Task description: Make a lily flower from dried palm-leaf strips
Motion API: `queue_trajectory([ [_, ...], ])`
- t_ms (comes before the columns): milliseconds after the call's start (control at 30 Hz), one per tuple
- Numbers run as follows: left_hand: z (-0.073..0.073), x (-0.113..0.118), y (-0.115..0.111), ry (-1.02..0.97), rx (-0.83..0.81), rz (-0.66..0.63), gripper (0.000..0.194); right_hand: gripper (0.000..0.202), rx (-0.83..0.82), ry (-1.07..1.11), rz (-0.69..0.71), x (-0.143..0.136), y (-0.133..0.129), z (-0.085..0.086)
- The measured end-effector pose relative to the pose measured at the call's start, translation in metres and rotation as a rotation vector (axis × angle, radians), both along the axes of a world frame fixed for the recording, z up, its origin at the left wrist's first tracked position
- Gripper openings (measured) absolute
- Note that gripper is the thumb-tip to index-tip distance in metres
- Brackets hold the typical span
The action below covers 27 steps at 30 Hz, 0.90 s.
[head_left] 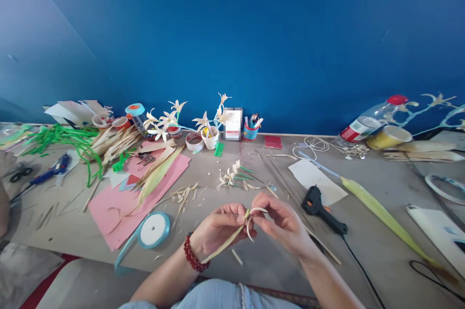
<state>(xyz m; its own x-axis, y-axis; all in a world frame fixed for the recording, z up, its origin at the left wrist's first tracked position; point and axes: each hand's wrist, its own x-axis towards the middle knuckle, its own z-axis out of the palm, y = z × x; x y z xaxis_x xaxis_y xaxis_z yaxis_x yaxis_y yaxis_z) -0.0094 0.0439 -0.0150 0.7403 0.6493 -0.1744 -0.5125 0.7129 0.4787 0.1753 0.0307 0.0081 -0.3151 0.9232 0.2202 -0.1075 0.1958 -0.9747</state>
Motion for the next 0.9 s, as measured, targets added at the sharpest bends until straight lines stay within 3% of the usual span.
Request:
queue_trajectory([
  [133, 0.003, 0.001, -0.003, 0.009, -0.034, -0.019, 0.016, 0.008, -0.088, 0.132, 0.092, -0.004, -0.003, -0.006],
  [233, 0.009, 0.002, -0.005, 0.045, -0.016, 0.005, 0.016, 0.012, -0.134, 0.193, 0.062, -0.006, -0.005, -0.009],
  [400, 0.015, 0.002, -0.008, 0.243, 0.162, 0.276, 0.013, 0.016, -0.100, 0.208, -0.132, -0.001, -0.012, -0.010],
  [567, 0.016, 0.001, -0.010, 0.470, 0.307, 0.477, 0.011, 0.008, 0.108, -0.038, -0.366, 0.003, -0.025, -0.010],
  [733, 0.018, 0.005, -0.012, 0.505, 0.331, 0.480, 0.012, 0.015, 0.355, -0.316, -0.446, 0.001, -0.024, 0.003],
  [900, 0.019, 0.007, -0.013, 0.466, 0.293, 0.464, 0.013, 0.018, 0.418, -0.404, -0.428, -0.003, -0.018, 0.012],
])
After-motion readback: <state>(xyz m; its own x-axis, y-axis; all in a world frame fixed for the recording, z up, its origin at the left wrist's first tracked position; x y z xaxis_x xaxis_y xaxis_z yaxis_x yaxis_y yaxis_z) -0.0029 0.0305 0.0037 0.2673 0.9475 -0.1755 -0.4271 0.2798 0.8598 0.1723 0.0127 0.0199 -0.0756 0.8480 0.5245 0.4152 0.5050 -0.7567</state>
